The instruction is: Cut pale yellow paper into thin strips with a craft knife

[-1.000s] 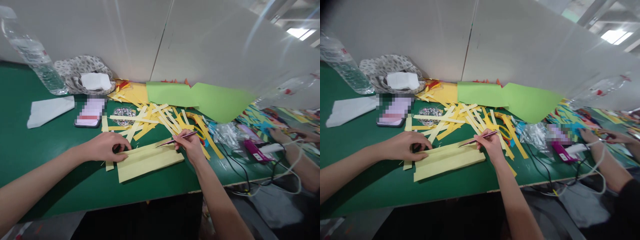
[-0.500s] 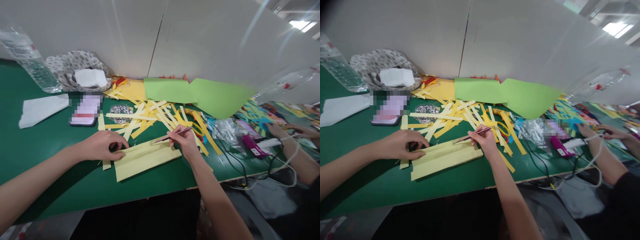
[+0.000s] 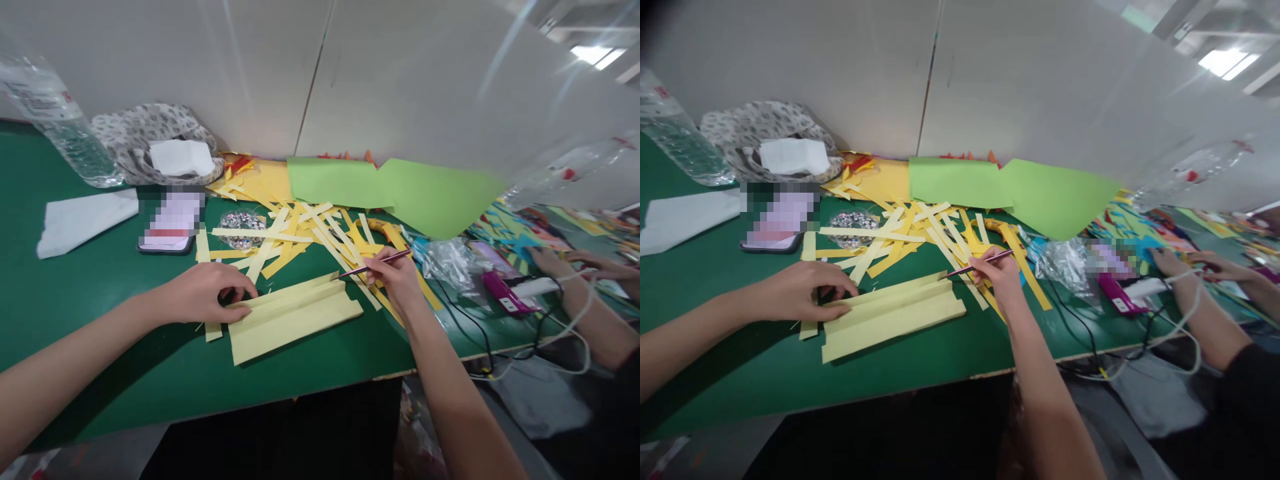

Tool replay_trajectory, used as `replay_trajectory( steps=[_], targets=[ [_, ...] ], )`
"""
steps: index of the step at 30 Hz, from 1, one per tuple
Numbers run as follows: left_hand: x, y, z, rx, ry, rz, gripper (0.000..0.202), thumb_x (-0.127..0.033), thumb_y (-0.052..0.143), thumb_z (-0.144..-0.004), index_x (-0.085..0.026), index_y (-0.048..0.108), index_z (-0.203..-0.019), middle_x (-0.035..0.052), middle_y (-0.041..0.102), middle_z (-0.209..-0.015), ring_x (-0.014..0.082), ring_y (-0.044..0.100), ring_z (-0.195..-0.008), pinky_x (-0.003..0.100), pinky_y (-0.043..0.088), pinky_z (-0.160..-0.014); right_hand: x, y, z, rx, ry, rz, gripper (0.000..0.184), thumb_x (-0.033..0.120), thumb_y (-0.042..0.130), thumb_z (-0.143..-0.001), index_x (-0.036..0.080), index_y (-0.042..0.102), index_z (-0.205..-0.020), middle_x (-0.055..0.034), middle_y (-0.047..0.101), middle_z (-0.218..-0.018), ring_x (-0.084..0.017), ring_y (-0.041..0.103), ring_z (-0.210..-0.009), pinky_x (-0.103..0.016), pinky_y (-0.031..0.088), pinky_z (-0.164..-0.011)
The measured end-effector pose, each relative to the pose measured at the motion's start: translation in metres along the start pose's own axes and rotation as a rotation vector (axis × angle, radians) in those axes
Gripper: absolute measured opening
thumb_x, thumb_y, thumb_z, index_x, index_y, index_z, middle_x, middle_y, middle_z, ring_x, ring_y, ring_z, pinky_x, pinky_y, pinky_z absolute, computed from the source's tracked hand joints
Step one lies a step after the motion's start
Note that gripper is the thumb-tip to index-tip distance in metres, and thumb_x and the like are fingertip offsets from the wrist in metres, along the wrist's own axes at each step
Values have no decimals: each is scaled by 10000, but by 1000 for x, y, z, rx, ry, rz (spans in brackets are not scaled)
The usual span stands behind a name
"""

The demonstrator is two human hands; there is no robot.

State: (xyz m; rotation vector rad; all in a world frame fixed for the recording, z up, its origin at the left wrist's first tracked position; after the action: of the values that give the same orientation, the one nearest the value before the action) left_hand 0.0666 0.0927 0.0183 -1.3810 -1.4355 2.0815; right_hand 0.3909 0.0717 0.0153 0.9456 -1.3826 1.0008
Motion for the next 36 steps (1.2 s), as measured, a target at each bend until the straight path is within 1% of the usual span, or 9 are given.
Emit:
replay_trajectory(
  steps=[6,9,11,14,20,22,24,28,36],
  targets=[
    [-1,0,0,-21,31,-3,221,-351,589,-787,-245,696,-948,-28,651,-727,107,577,-650,214,377,-581,4,-25,-1,-93,-40,65,342,298,863,-529,182,545,-570,45,578,-434,-84,511,-347,-190,442,-359],
    [-3,0,0,-48,50,-6,186,-336,588,-778,-230,700,-883,-25,658,-708,106,574,-631,215,365,-566,10,-25,4,-110,-82,65,325,282,853,-558,186,542,-565,50,567,-429,-86,505,-351,-197,428,-360],
    [-5,-1,0,-70,59,-6,163,-326,582,-779,-217,696,-818,-19,665,-700,107,580,-628,215,361,-562,18,-17,11,-137,-153,31,308,266,841,-585,191,543,-565,54,564,-435,-82,501,-361,-196,418,-369],
    [-6,-2,1,-103,65,-17,144,-312,587,-770,-203,682,-759,-13,675,-695,112,590,-632,216,362,-567,30,13,27,-112,-221,-11,273,272,817,-637,201,558,-587,53,567,-457,-88,510,-390,-205,419,-388],
    [-3,-3,1,-128,72,-49,169,-341,617,-760,-191,661,-698,-13,672,-682,117,586,-629,221,351,-566,31,105,61,240,-144,85,296,344,800,-672,197,550,-610,37,572,-487,-97,517,-408,-219,421,-413],
    [-3,-3,1,-125,82,-41,163,-333,616,-760,-188,663,-702,-10,674,-689,114,586,-628,220,350,-566,28,121,64,310,-115,86,309,346,798,-674,196,535,-613,41,566,-489,-95,518,-419,-214,418,-424],
    [-5,-4,1,-122,90,-31,157,-323,610,-761,-188,666,-704,-10,674,-688,110,582,-620,216,346,-556,25,128,62,350,-87,85,318,343,799,-673,195,523,-615,47,560,-488,-91,511,-423,-209,413,-432],
    [-5,-4,1,-120,79,-28,144,-306,603,-757,-190,663,-695,-17,672,-682,105,575,-610,215,336,-540,18,120,51,323,-18,55,349,358,816,-643,196,509,-610,52,560,-467,-87,496,-400,-208,409,-418],
    [-4,-2,0,-133,106,-25,142,-301,597,-760,-190,661,-699,-20,673,-676,103,581,-620,216,348,-558,7,77,28,196,-8,34,338,329,841,-612,194,532,-582,39,571,-460,-89,503,-396,-199,413,-379]
  ],
)
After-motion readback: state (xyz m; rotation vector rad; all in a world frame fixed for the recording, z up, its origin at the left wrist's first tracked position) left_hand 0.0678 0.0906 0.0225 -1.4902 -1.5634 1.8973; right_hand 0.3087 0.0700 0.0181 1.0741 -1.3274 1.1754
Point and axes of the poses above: each hand's wrist, its own z-axis away from the middle knuckle, its own y-axis out of the palm, x = y × z, the point moved 5 cm from there along -z, towards the middle knuckle
